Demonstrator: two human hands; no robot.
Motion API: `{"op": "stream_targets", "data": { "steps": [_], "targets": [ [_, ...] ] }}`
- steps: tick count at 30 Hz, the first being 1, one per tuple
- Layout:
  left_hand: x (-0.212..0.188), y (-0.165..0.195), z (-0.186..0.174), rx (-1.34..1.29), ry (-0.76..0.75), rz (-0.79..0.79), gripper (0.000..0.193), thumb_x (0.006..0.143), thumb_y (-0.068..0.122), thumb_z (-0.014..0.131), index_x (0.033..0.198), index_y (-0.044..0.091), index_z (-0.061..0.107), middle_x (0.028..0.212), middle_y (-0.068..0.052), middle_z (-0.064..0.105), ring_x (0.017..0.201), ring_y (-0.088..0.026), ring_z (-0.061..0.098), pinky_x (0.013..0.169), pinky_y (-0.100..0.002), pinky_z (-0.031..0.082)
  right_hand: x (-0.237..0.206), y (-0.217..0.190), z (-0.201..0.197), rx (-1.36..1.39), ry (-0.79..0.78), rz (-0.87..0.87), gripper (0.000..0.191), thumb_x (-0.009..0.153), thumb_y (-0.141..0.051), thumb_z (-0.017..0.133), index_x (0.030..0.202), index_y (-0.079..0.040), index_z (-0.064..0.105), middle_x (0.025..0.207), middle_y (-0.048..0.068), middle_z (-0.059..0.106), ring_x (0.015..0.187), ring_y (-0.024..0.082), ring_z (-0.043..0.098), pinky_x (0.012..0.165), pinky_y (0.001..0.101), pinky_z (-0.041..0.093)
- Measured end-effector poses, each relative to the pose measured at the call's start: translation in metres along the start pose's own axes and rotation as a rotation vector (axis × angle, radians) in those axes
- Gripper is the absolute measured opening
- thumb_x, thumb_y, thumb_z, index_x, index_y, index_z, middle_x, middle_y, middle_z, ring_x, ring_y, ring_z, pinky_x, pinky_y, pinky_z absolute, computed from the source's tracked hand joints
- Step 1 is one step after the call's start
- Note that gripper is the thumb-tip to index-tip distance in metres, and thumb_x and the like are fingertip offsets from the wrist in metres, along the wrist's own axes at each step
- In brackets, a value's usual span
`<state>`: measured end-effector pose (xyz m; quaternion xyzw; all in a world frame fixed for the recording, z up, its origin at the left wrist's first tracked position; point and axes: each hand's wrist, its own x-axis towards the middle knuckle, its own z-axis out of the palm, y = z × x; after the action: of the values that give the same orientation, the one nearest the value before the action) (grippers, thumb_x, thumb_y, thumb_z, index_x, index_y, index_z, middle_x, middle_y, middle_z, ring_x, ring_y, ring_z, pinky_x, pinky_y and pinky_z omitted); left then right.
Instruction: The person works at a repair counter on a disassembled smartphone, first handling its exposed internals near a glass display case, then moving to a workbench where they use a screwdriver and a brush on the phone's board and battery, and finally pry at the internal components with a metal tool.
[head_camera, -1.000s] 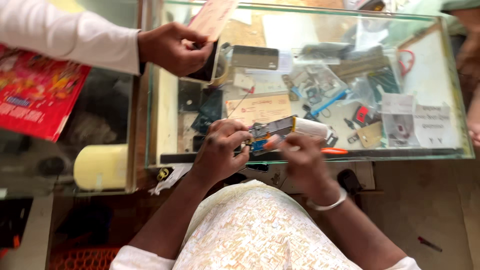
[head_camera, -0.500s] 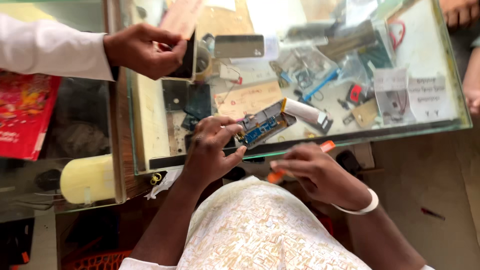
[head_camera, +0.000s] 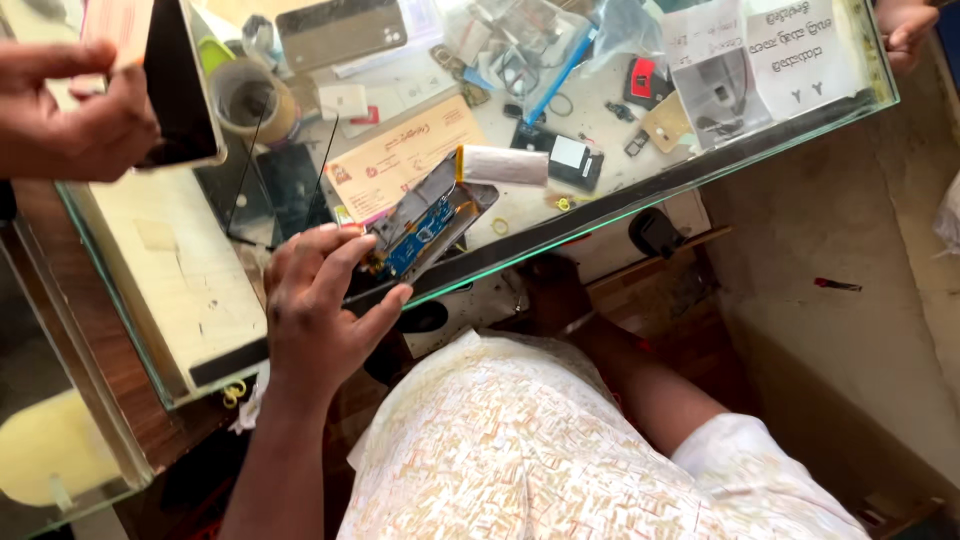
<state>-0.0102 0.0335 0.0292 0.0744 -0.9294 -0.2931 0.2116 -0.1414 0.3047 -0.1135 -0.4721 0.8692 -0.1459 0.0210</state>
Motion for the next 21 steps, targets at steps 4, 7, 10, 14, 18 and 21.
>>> {"op": "stream_targets", "data": {
  "steps": [4, 7, 10, 14, 18, 21],
  "targets": [
    [-0.001, 0.003, 0.004, 0.048, 0.055, 0.01, 0.081, 0.071, 0.044, 0.091, 0.135, 0.008, 0.059, 0.138, -0.013, 0.057, 0.137, -0.038, 0.048, 0.117, -0.052, 0.038, -0.027, -0.009, 0.01, 0.181, -0.578, 0.235, 0.017, 0.079, -0.018, 0.066, 0.095, -0.012, 0.07, 0.094, 0.012, 0.068, 0.097, 0.035, 0.066, 0.088, 0.0507, 0.051],
    [-0.002, 0.004, 0.003, 0.086, 0.095, -0.014, 0.101, 0.067, 0.065, 0.086, 0.142, 0.008, 0.051, 0.148, -0.019, 0.046, 0.146, -0.044, 0.035, 0.12, -0.057, 0.031, -0.04, 0.005, 0.019, 0.246, -0.885, 0.482, 0.019, 0.079, -0.019, 0.066, 0.096, -0.012, 0.07, 0.096, 0.012, 0.068, 0.098, 0.034, 0.066, 0.088, 0.0506, 0.051],
    [-0.001, 0.003, 0.004, 0.107, 0.061, -0.054, 0.109, 0.067, 0.075, 0.077, 0.147, 0.008, 0.046, 0.155, -0.021, 0.041, 0.152, -0.045, 0.027, 0.122, -0.06, 0.027, -0.043, 0.033, 0.029, 0.266, -0.849, 0.644, 0.02, 0.079, -0.02, 0.066, 0.098, -0.012, 0.069, 0.097, 0.012, 0.068, 0.098, 0.034, 0.065, 0.089, 0.0505, 0.05],
    [0.002, 0.004, 0.012, 0.13, 0.086, -0.049, 0.114, 0.072, 0.082, 0.067, 0.153, 0.007, 0.042, 0.159, -0.021, 0.04, 0.155, -0.045, 0.024, 0.126, -0.059, 0.024, -0.052, 0.071, 0.048, 0.377, -0.741, 0.716, 0.023, 0.079, -0.021, 0.067, 0.1, -0.012, 0.068, 0.099, 0.012, 0.067, 0.1, 0.034, 0.065, 0.09, 0.0504, 0.05],
    [0.004, 0.011, 0.021, 0.173, 0.186, -0.085, 0.114, 0.079, 0.086, 0.053, 0.156, 0.004, 0.036, 0.162, -0.022, 0.037, 0.156, -0.045, 0.023, 0.127, -0.059, 0.021, -0.057, 0.11, 0.067, 0.465, -0.718, 0.689, 0.025, 0.078, -0.021, 0.068, 0.102, -0.011, 0.067, 0.1, 0.012, 0.067, 0.101, 0.034, 0.065, 0.09, 0.0503, 0.05],
    [0.007, 0.013, 0.023, 0.201, 0.24, -0.154, 0.112, 0.083, 0.088, 0.045, 0.157, 0.004, 0.037, 0.163, -0.02, 0.037, 0.158, -0.043, 0.023, 0.129, -0.057, 0.02, -0.044, 0.144, 0.071, 0.536, -0.726, 0.661, 0.027, 0.078, -0.022, 0.068, 0.103, -0.011, 0.067, 0.101, 0.012, 0.067, 0.102, 0.034, 0.064, 0.091, 0.0502, 0.05]
  ]
}}
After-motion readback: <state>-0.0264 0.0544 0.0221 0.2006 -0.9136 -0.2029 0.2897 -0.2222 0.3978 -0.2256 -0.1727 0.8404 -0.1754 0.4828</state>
